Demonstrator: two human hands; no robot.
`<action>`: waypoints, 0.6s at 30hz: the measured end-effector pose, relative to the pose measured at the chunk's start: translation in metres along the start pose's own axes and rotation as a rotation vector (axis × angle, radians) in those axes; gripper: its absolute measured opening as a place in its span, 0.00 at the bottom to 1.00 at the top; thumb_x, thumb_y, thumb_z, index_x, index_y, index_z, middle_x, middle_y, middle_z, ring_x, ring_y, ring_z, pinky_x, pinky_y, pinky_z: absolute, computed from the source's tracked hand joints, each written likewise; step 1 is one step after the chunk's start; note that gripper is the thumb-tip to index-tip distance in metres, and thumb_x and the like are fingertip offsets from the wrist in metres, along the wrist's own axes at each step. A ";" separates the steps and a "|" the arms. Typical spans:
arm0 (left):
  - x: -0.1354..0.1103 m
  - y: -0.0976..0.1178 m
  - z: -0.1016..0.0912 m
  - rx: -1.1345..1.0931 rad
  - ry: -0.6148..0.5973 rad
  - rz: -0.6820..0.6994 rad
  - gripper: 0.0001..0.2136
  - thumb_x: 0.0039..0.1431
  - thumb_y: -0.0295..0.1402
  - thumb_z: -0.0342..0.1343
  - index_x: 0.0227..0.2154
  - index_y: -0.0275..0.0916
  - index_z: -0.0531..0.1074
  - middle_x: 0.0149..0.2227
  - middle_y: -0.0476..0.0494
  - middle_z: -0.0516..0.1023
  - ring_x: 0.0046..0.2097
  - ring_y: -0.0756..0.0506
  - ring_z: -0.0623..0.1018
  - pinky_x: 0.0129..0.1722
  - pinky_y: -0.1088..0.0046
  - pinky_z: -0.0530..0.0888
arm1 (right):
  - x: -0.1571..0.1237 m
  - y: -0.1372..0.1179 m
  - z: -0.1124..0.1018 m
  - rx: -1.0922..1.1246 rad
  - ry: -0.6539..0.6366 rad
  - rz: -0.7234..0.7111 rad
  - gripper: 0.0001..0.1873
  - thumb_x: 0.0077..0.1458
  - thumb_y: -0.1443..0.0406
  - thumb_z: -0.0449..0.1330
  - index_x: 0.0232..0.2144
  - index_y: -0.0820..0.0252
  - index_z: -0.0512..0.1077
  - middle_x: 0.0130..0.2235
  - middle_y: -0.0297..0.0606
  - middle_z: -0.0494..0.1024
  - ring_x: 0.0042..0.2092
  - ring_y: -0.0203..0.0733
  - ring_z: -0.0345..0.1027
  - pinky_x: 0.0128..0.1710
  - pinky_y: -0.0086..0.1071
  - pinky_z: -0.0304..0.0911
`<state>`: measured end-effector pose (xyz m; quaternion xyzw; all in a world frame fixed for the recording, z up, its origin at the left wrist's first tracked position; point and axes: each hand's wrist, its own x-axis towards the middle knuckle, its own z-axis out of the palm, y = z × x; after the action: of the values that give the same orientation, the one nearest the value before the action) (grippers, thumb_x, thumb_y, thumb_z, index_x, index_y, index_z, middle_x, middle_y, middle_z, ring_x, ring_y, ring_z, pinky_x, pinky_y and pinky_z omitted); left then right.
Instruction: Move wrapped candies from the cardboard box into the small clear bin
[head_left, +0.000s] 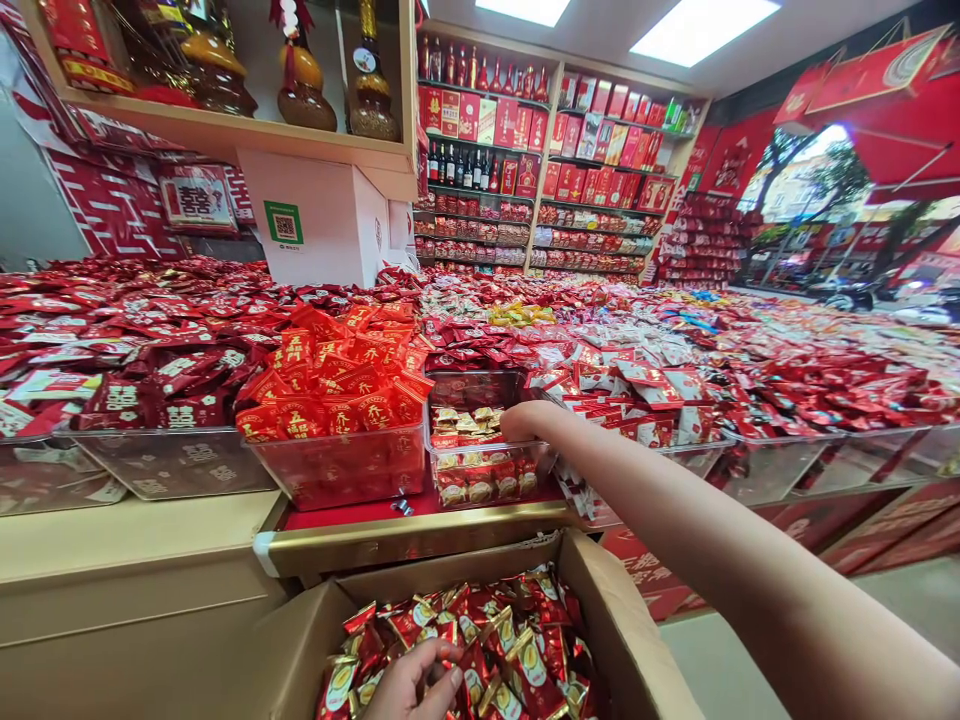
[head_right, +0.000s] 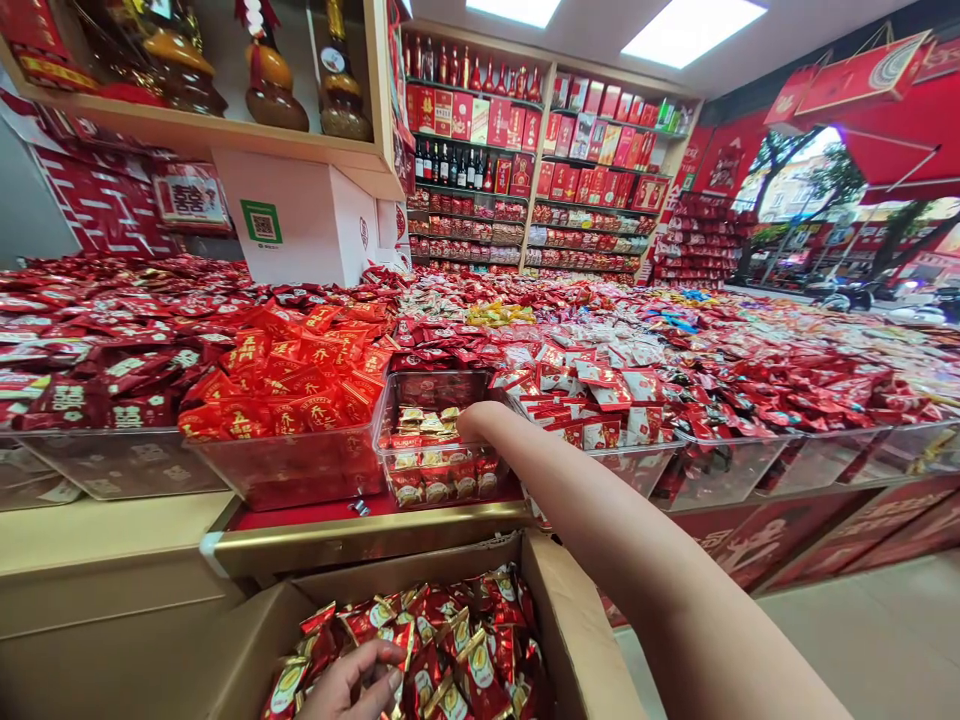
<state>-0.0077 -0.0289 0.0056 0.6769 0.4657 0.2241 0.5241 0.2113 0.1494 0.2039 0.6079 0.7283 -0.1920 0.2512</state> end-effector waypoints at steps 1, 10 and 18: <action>0.000 0.000 0.000 0.000 0.001 0.002 0.12 0.52 0.41 0.48 0.32 0.39 0.70 0.21 0.54 0.63 0.26 0.48 0.63 0.26 0.76 0.61 | 0.000 0.001 0.000 0.005 -0.020 0.001 0.04 0.29 0.75 0.61 0.17 0.73 0.72 0.18 0.37 0.71 0.27 0.39 0.65 0.30 0.31 0.61; 0.000 -0.007 0.001 -0.020 -0.005 0.009 0.11 0.51 0.40 0.49 0.31 0.39 0.70 0.22 0.53 0.65 0.26 0.48 0.64 0.27 0.75 0.61 | 0.000 0.008 0.002 0.146 -0.033 -0.035 0.04 0.33 0.72 0.63 0.19 0.69 0.73 0.16 0.34 0.69 0.27 0.39 0.67 0.29 0.29 0.61; 0.003 -0.005 0.002 -0.025 -0.010 -0.021 0.10 0.50 0.39 0.49 0.29 0.38 0.69 0.21 0.54 0.62 0.26 0.49 0.62 0.26 0.75 0.60 | 0.008 0.005 0.006 0.252 0.217 -0.065 0.11 0.49 0.63 0.57 0.32 0.68 0.70 0.30 0.37 0.73 0.32 0.36 0.67 0.32 0.31 0.64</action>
<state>-0.0063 -0.0274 -0.0004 0.6667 0.4673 0.2211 0.5369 0.2157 0.1532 0.1946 0.6280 0.7404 -0.2232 0.0865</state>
